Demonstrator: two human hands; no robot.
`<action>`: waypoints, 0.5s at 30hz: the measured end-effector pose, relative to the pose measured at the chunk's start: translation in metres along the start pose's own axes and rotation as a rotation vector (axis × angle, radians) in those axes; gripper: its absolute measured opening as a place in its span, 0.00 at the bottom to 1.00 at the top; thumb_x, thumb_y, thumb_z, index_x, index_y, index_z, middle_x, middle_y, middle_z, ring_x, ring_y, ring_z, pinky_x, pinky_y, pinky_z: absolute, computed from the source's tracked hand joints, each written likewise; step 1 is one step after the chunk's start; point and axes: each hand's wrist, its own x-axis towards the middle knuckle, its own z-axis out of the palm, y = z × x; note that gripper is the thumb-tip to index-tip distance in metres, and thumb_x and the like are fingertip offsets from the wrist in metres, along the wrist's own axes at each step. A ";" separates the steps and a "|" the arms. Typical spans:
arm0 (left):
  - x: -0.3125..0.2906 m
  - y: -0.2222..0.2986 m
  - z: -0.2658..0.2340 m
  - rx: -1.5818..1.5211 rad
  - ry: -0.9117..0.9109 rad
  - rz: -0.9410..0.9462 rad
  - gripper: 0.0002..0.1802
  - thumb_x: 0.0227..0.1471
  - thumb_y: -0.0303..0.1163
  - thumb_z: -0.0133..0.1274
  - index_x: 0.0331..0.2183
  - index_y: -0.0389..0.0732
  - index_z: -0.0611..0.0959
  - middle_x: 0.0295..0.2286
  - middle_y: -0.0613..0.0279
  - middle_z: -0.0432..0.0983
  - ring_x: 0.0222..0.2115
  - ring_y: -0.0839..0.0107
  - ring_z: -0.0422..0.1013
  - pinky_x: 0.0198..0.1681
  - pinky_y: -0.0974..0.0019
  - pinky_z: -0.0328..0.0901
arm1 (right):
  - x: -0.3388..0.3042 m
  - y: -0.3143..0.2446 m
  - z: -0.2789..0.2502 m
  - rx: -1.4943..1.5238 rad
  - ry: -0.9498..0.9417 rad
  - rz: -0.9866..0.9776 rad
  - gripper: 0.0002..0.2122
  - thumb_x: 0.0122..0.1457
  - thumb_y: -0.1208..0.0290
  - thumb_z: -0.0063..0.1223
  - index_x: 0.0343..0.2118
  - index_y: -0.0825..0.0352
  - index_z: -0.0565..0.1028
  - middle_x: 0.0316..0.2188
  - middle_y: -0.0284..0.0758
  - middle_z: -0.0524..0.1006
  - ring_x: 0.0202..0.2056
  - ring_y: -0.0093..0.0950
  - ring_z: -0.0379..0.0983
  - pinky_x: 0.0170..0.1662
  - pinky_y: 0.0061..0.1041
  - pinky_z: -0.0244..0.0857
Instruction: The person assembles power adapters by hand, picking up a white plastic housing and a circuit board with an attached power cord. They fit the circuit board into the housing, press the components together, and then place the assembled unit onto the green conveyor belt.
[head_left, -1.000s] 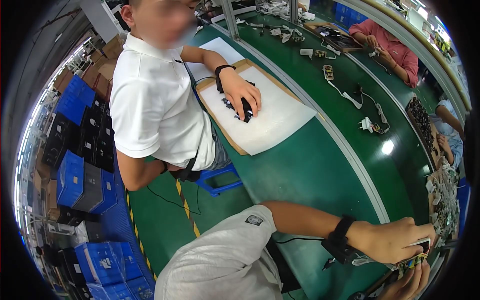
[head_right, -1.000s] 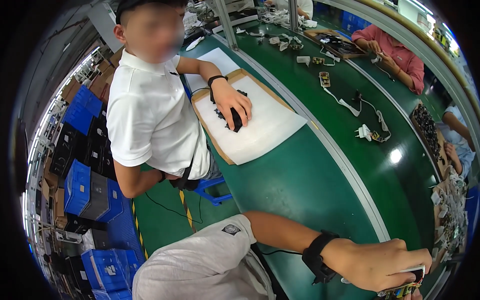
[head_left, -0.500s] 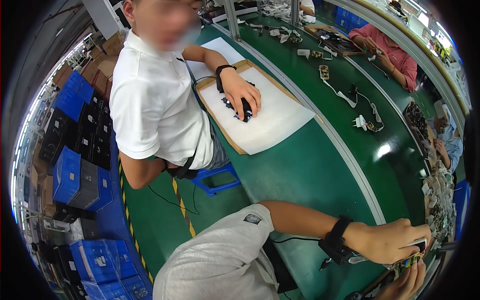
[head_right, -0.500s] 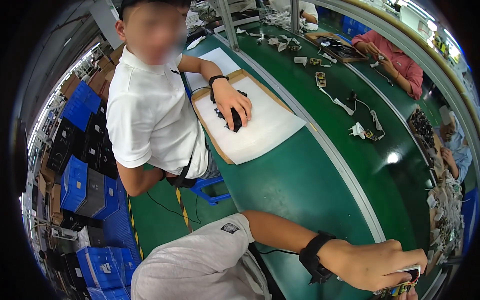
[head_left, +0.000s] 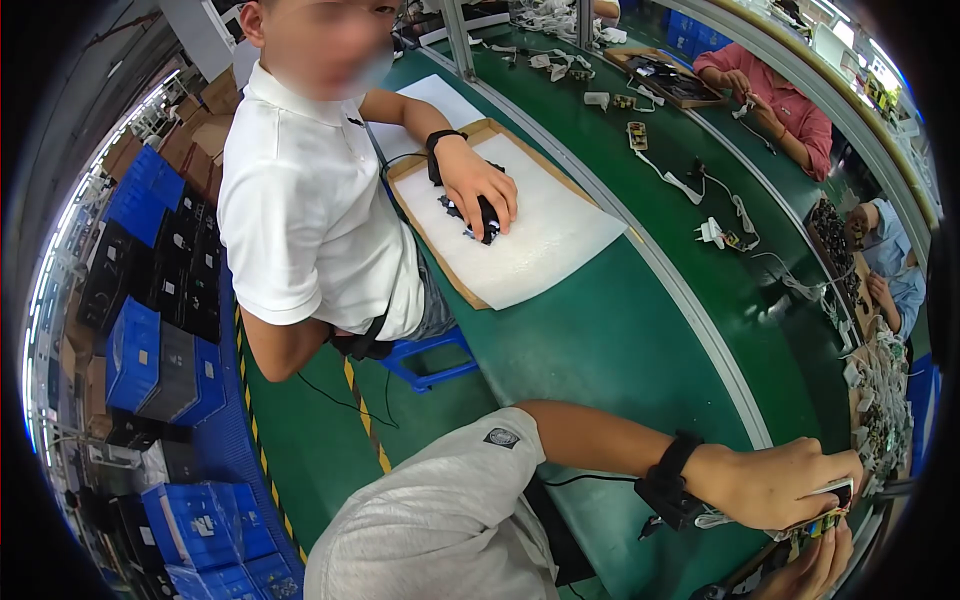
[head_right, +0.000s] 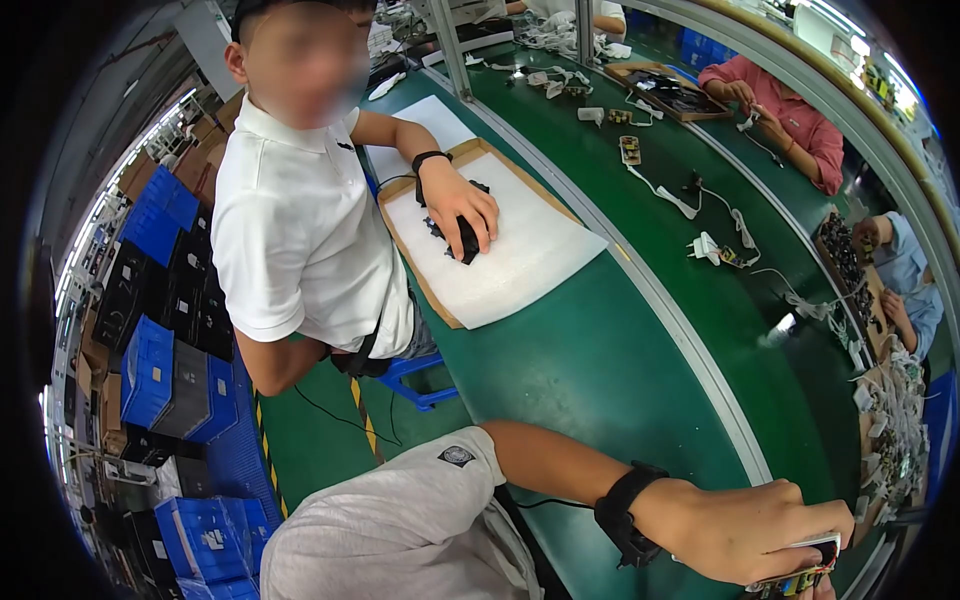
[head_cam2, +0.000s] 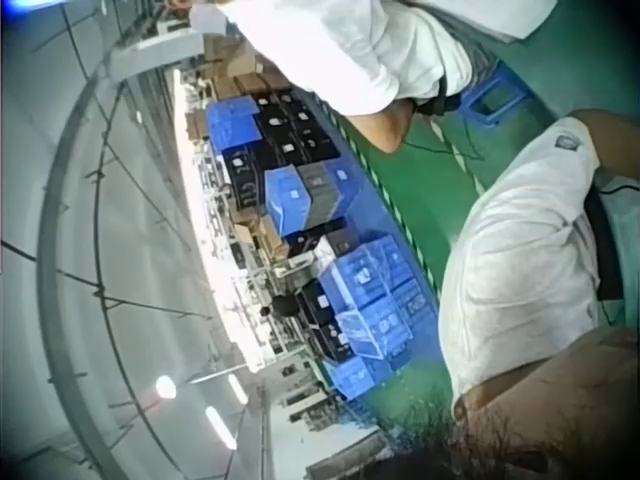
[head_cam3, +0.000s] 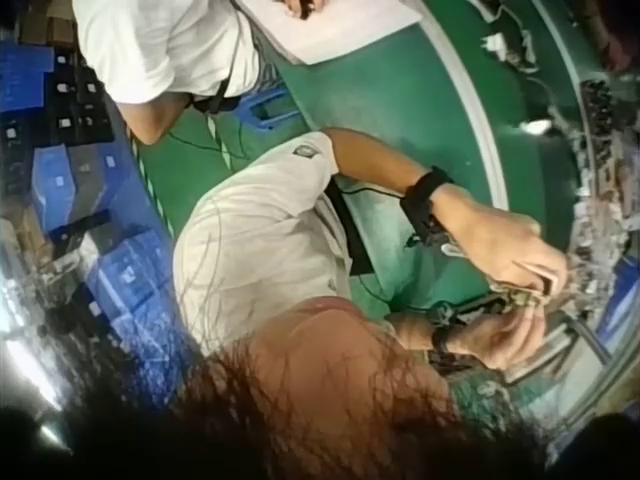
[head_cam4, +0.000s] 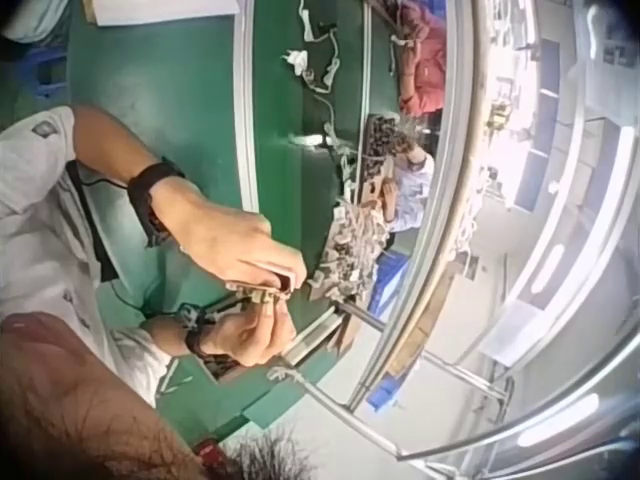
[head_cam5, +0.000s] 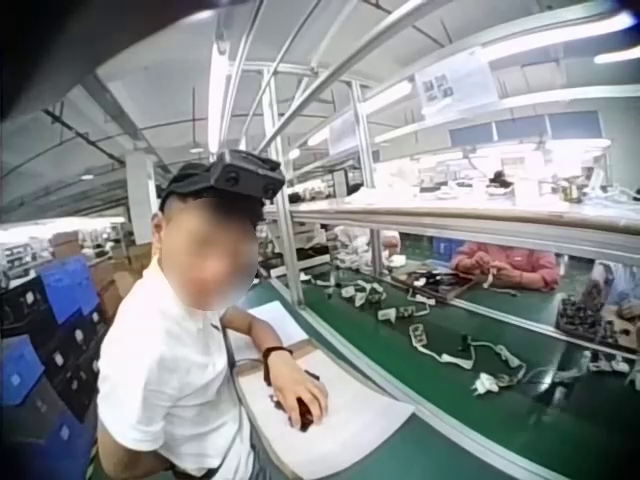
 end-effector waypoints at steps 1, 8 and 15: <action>0.000 -0.001 0.001 0.003 0.003 0.005 0.10 0.53 0.22 0.45 0.40 0.35 0.68 0.13 0.51 0.67 0.13 0.52 0.65 0.17 0.60 0.56 | 0.000 0.000 -0.001 -0.002 0.002 -0.005 0.06 0.54 0.81 0.57 0.34 0.78 0.76 0.35 0.46 0.75 0.33 0.38 0.77 0.35 0.30 0.76; -0.002 -0.005 0.011 0.055 -0.019 -0.061 0.11 0.52 0.22 0.47 0.40 0.36 0.68 0.12 0.52 0.65 0.13 0.51 0.63 0.17 0.59 0.54 | 0.001 0.002 -0.001 0.035 0.043 0.010 0.07 0.53 0.81 0.57 0.34 0.78 0.76 0.33 0.46 0.75 0.33 0.38 0.77 0.34 0.29 0.76; -0.001 -0.011 0.018 0.052 -0.002 -0.010 0.11 0.52 0.22 0.47 0.39 0.36 0.67 0.11 0.52 0.64 0.13 0.50 0.63 0.16 0.59 0.54 | -0.007 0.007 -0.008 0.042 0.016 -0.005 0.07 0.54 0.81 0.56 0.35 0.78 0.75 0.34 0.47 0.75 0.33 0.39 0.77 0.34 0.29 0.77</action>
